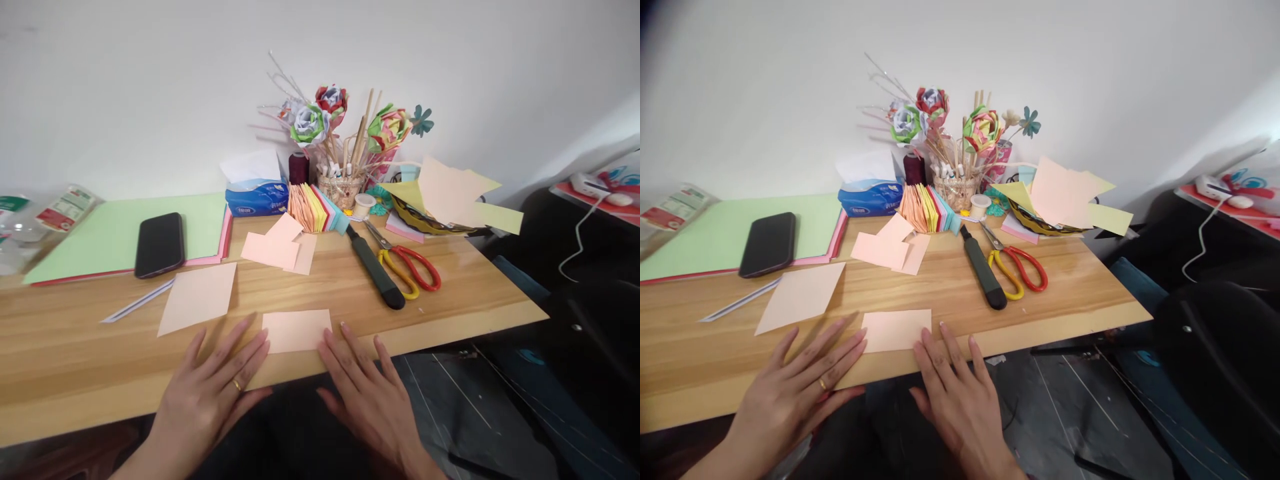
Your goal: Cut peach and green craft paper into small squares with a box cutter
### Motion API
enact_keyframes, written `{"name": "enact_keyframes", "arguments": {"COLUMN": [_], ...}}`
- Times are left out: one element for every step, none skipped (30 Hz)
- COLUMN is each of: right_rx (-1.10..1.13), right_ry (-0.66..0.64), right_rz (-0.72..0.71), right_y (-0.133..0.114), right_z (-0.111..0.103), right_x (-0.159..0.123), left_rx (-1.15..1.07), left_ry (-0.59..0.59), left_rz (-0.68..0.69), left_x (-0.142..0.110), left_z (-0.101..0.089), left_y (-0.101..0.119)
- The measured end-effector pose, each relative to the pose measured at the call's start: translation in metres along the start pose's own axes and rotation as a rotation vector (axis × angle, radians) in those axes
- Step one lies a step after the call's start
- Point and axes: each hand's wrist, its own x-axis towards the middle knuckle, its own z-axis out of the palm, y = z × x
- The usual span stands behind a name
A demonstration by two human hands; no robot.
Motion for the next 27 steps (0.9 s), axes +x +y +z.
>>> {"name": "enact_keyframes", "arguments": {"right_rx": [0.001, 0.006, 0.015, 0.03, 0.047, 0.064, 0.08, 0.092, 0.101, 0.106, 0.105, 0.096, 0.08, 0.063, 0.053, 0.053, 0.064, 0.082, 0.104, 0.124, 0.139, 0.149, 0.152, 0.147, 0.13, 0.101, 0.063], "right_ry": [-0.004, -0.007, -0.007, -0.001, 0.01, 0.023, 0.036, 0.046, 0.052, 0.05, 0.045, 0.044, 0.042, 0.041, 0.041, 0.039, 0.035, 0.022, -0.003, -0.034, -0.067, -0.098, -0.119, -0.132, -0.132, -0.127, -0.12], "right_rz": [-0.001, 0.004, 0.022, 0.043, 0.062, 0.077, 0.083, 0.082, 0.071, 0.052, 0.036, 0.016, 0.0, -0.015, -0.029, -0.046, -0.068, -0.097, -0.132, -0.17, -0.204, -0.233, -0.248, -0.245, -0.215, -0.158, -0.08], "right_y": [0.0, 0.001, 0.001, 0.001, 0.001, 0.0, 0.0, 0.0, 0.001, 0.002, 0.005, 0.008, 0.013, 0.018, 0.023, 0.028, 0.032, 0.035, 0.037, 0.038, 0.039, 0.04, 0.041, 0.044, 0.048, 0.053, 0.06], "right_z": [0.001, 0.003, 0.004, 0.006, 0.007, 0.009, 0.01, 0.012, 0.012, 0.013, 0.013, 0.012, 0.011, 0.01, 0.008, 0.007, 0.005, 0.004, 0.004, 0.004, 0.004, 0.005, 0.007, 0.009, 0.011, 0.013, 0.015], "right_x": [-0.002, -0.004, -0.006, -0.007, -0.009, -0.01, -0.011, -0.012, -0.012, -0.013, -0.013, -0.014, -0.014, -0.014, -0.014, -0.013, -0.011, -0.007, -0.002, 0.003, 0.01, 0.017, 0.024, 0.031, 0.037, 0.042, 0.046], "left_rx": [-0.002, -0.012, -0.029, -0.052, -0.077, -0.1, -0.118, -0.128, -0.128, -0.122, -0.115, -0.105, -0.097, -0.093, -0.103, -0.13, -0.173, -0.226, -0.283, -0.339, -0.381, -0.416, -0.438, -0.44, -0.43, -0.419, -0.405], "left_ry": [0.009, 0.016, 0.032, 0.066, 0.11, 0.155, 0.196, 0.228, 0.247, 0.25, 0.246, 0.244, 0.246, 0.251, 0.257, 0.261, 0.267, 0.267, 0.245, 0.198, 0.123, 0.001, -0.116, -0.21, -0.271, -0.308, -0.326], "left_rz": [-0.007, -0.017, -0.039, -0.067, -0.09, -0.104, -0.105, -0.094, -0.078, -0.057, -0.044, -0.03, -0.014, 0.0, 0.009, 0.008, 0.004, 0.001, 0.011, 0.035, 0.068, 0.126, 0.16, 0.154, 0.134, 0.112, 0.086], "left_x": [-0.002, -0.003, -0.003, -0.004, -0.003, -0.003, -0.003, -0.002, -0.002, -0.003, -0.003, -0.004, -0.004, -0.004, -0.004, -0.002, 0.002, 0.006, 0.012, 0.019, 0.026, 0.032, 0.039, 0.044, 0.047, 0.05, 0.052], "left_z": [0.0, 0.0, 0.001, 0.002, 0.002, 0.003, 0.004, 0.005, 0.005, 0.005, 0.005, 0.004, 0.003, 0.002, 0.0, -0.002, -0.004, -0.006, -0.008, -0.01, -0.01, -0.01, -0.009, -0.008, -0.006, -0.005, -0.004], "left_y": [0.0, 0.001, 0.003, 0.005, 0.008, 0.01, 0.012, 0.013, 0.014, 0.014, 0.014, 0.014, 0.014, 0.014, 0.013, 0.012, 0.011, 0.009, 0.005, 0.001, -0.004, -0.01, -0.015, -0.021, -0.025, -0.029, -0.03]}}
